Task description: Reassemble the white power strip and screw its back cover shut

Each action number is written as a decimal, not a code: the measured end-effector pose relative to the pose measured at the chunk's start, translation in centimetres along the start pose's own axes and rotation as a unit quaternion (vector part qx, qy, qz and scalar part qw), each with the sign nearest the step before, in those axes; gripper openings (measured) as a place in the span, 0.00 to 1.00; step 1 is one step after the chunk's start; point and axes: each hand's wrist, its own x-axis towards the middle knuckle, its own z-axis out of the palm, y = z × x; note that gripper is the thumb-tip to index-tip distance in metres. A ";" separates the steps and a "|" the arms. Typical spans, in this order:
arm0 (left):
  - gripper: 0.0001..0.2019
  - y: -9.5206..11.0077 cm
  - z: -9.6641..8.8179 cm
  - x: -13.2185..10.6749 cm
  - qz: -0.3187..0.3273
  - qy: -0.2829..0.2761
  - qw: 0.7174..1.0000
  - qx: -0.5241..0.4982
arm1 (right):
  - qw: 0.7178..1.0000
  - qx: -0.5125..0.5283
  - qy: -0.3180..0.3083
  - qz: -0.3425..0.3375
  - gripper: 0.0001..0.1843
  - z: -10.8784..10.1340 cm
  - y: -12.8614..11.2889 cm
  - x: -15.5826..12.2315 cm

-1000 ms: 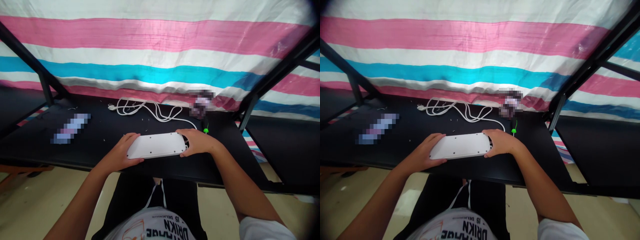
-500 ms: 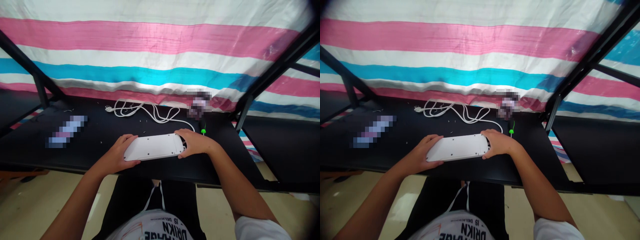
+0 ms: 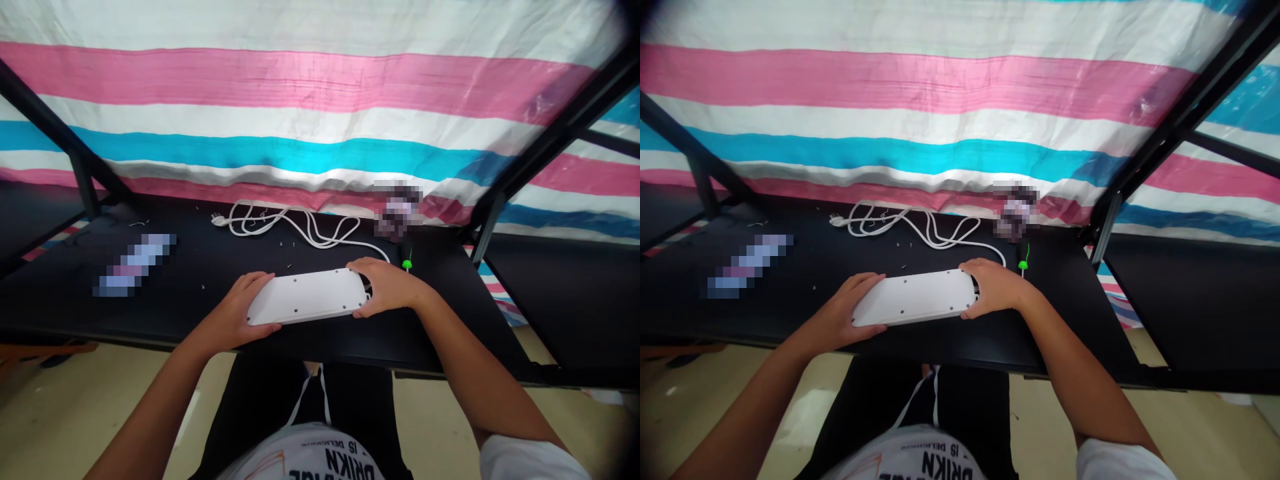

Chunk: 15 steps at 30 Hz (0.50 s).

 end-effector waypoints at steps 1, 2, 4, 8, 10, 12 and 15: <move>0.43 0.0 0.0 0.0 -0.001 0.002 1.000 -0.002 | 1.000 0.000 -0.003 0.004 0.55 0.0 0.0 0.0; 0.43 0.0 0.1 -0.1 0.000 0.004 1.000 -0.002 | 1.000 0.001 -0.007 0.010 0.55 -0.1 0.0 0.0; 0.43 0.0 0.2 -0.1 0.001 0.008 1.000 -0.002 | 1.000 0.003 -0.015 0.019 0.56 0.0 0.1 -0.1; 0.43 0.1 0.2 -0.1 0.007 0.014 1.000 0.000 | 0.999 0.004 -0.026 0.026 0.56 0.2 -0.1 -0.2; 0.43 0.3 0.0 0.0 0.008 0.013 1.000 0.003 | 0.999 -0.007 -0.030 0.031 0.56 0.2 -0.3 -0.2; 0.43 0.4 -0.2 0.1 0.010 0.007 1.000 0.014 | 0.999 -0.018 -0.034 0.033 0.55 0.2 -0.5 -0.2; 0.42 0.6 -0.4 0.4 0.025 -0.005 0.999 0.042 | 0.999 -0.031 -0.035 0.026 0.53 0.3 -0.8 0.1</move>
